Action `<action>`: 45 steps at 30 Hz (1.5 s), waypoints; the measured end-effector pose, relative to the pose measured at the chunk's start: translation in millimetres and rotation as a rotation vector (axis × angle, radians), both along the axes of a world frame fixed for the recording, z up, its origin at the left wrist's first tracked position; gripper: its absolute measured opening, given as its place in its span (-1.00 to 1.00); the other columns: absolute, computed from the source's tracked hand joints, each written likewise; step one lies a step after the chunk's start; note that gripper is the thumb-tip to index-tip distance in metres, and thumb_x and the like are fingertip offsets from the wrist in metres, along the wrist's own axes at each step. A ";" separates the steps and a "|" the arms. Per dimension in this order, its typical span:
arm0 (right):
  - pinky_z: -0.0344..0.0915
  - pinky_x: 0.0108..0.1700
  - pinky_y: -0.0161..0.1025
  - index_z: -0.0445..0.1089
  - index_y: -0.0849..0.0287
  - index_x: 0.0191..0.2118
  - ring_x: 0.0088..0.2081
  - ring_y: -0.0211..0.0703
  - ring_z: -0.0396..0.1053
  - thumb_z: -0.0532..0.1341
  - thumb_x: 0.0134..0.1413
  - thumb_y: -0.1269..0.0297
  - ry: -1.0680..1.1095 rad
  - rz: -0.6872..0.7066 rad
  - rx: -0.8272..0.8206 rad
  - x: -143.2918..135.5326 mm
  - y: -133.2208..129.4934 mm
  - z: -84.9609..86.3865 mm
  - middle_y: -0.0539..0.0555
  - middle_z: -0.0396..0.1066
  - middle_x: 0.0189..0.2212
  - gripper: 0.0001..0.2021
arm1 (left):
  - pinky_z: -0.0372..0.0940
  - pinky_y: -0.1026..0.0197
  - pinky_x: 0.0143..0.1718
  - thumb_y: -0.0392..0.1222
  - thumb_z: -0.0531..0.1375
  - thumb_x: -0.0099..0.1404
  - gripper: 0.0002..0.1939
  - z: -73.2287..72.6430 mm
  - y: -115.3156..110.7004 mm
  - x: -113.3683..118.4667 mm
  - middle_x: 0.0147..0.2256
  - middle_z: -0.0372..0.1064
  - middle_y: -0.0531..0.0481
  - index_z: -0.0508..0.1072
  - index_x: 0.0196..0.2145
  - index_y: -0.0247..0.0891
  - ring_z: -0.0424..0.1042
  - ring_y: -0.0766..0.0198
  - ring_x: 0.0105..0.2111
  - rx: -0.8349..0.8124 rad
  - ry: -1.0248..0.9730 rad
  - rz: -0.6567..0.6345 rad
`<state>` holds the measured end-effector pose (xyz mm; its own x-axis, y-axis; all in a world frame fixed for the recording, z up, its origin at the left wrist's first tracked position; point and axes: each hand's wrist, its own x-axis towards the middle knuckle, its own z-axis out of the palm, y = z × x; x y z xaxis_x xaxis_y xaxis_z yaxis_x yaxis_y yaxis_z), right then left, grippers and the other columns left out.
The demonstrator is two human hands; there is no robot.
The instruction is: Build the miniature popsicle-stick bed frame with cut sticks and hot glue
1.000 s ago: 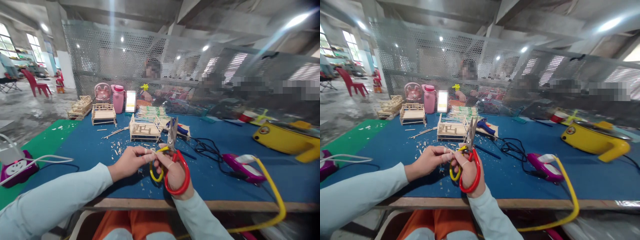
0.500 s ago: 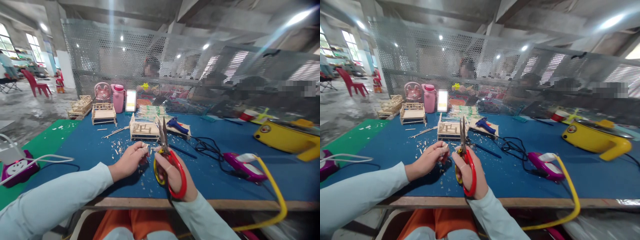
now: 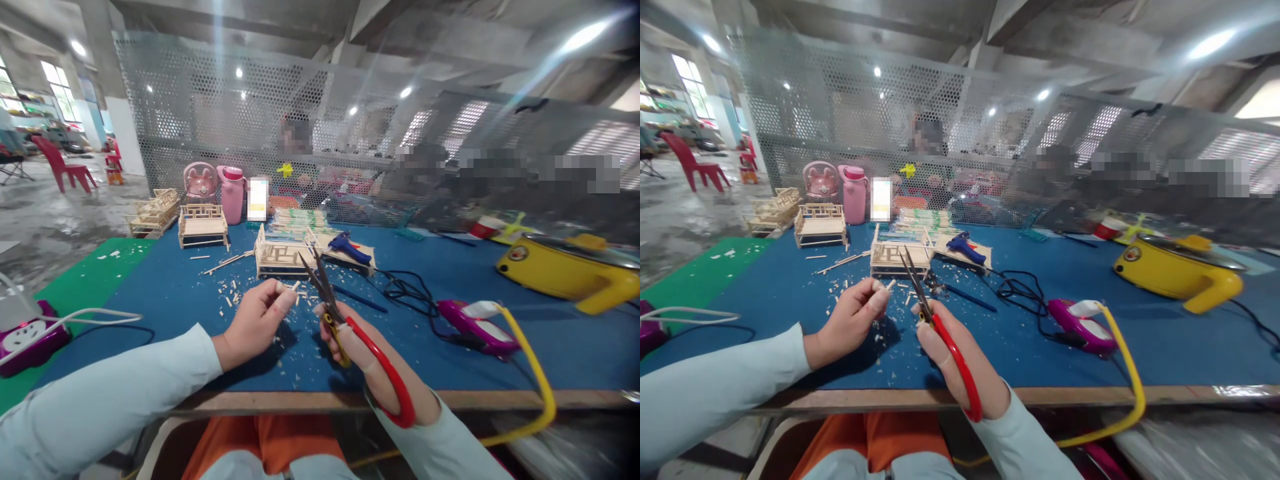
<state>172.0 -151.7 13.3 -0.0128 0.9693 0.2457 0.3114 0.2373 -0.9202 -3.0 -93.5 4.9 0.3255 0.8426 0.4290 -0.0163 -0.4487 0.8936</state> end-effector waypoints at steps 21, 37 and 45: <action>0.23 -0.36 -0.29 0.27 0.17 -0.16 -0.37 -0.14 0.29 0.06 0.07 0.05 -0.323 0.201 0.088 -9.9 -4.0 13.8 0.03 0.32 -0.47 -0.68 | 0.03 0.33 -0.50 -0.03 -0.03 0.28 -0.64 7.5 -0.8 -3.3 -0.61 0.03 0.12 0.12 -0.60 -0.26 0.04 0.42 -0.55 0.119 0.139 0.047; 0.25 -0.31 -0.27 0.29 0.18 -0.18 -0.37 -0.12 0.28 0.09 0.03 0.00 -0.306 0.146 0.122 -17.3 -8.5 16.4 0.03 0.29 -0.50 -0.64 | 0.02 0.34 -0.51 -0.05 -0.04 0.28 -0.64 8.3 -1.7 -3.3 -0.61 0.03 0.12 0.12 -0.60 -0.27 0.04 0.42 -0.56 0.158 0.178 0.057; 0.20 -0.34 -0.29 0.26 0.18 -0.24 -0.40 -0.17 0.26 0.01 0.10 0.05 -0.363 0.166 0.146 -18.9 -6.2 14.0 0.04 0.33 -0.45 -0.70 | 0.02 0.35 -0.50 -0.07 -0.04 0.28 -0.65 8.7 -3.2 -4.8 -0.60 0.03 0.13 0.12 -0.60 -0.27 0.04 0.43 -0.55 0.154 0.170 0.020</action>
<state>153.1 -157.9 27.3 -0.2768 0.9021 0.3311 0.5559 0.4314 -0.7106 -7.8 -96.7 13.6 0.3886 0.7781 0.4935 0.1390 -0.5790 0.8034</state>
